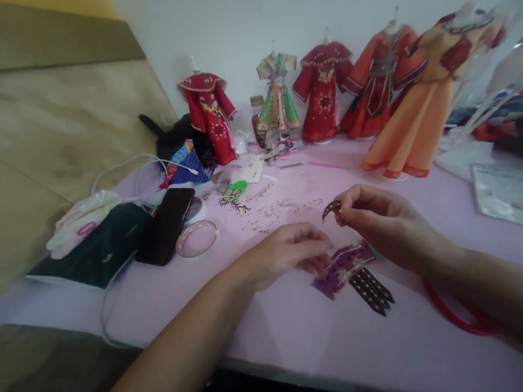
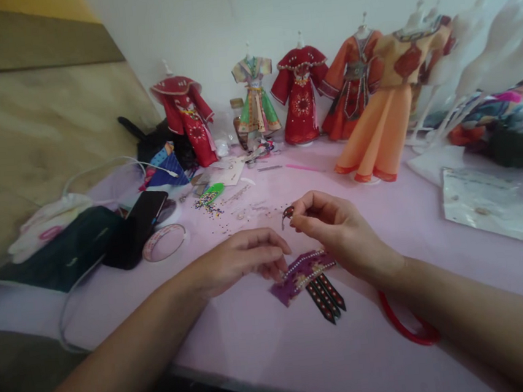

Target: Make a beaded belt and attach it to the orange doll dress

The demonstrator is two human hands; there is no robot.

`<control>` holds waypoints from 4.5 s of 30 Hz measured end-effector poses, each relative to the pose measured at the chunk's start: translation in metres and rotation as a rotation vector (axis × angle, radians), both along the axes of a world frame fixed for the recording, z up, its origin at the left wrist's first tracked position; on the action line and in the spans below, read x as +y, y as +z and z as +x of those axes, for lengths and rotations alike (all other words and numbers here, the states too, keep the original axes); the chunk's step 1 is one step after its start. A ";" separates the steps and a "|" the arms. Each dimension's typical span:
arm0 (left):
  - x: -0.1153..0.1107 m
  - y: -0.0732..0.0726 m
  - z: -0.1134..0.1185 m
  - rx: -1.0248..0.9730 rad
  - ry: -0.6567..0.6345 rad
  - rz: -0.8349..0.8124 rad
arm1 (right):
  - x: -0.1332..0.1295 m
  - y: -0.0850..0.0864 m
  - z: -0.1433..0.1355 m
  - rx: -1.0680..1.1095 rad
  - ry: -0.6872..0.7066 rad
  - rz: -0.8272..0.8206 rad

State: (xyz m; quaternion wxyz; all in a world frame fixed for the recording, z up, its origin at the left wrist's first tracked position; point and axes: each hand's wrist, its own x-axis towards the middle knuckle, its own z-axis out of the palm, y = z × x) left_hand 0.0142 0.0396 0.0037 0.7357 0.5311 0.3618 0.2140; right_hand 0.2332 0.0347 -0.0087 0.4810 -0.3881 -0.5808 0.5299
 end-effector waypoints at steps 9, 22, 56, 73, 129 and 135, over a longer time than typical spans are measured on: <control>0.000 -0.004 0.005 -0.263 0.260 -0.047 | -0.010 0.001 -0.005 -0.062 0.037 0.104; -0.001 -0.001 0.008 -0.364 0.440 -0.041 | -0.012 0.004 -0.010 -0.107 0.050 0.068; -0.006 0.004 0.017 0.006 0.334 0.225 | -0.003 0.008 -0.001 -0.062 0.222 -0.117; -0.009 -0.002 0.017 0.191 0.260 0.414 | -0.004 0.010 -0.003 -0.264 0.137 0.060; -0.011 -0.004 0.014 0.317 0.119 0.562 | 0.000 0.004 -0.002 -0.204 0.239 -0.219; -0.012 -0.004 0.014 0.349 0.123 0.596 | 0.002 0.003 0.000 -0.228 0.245 -0.265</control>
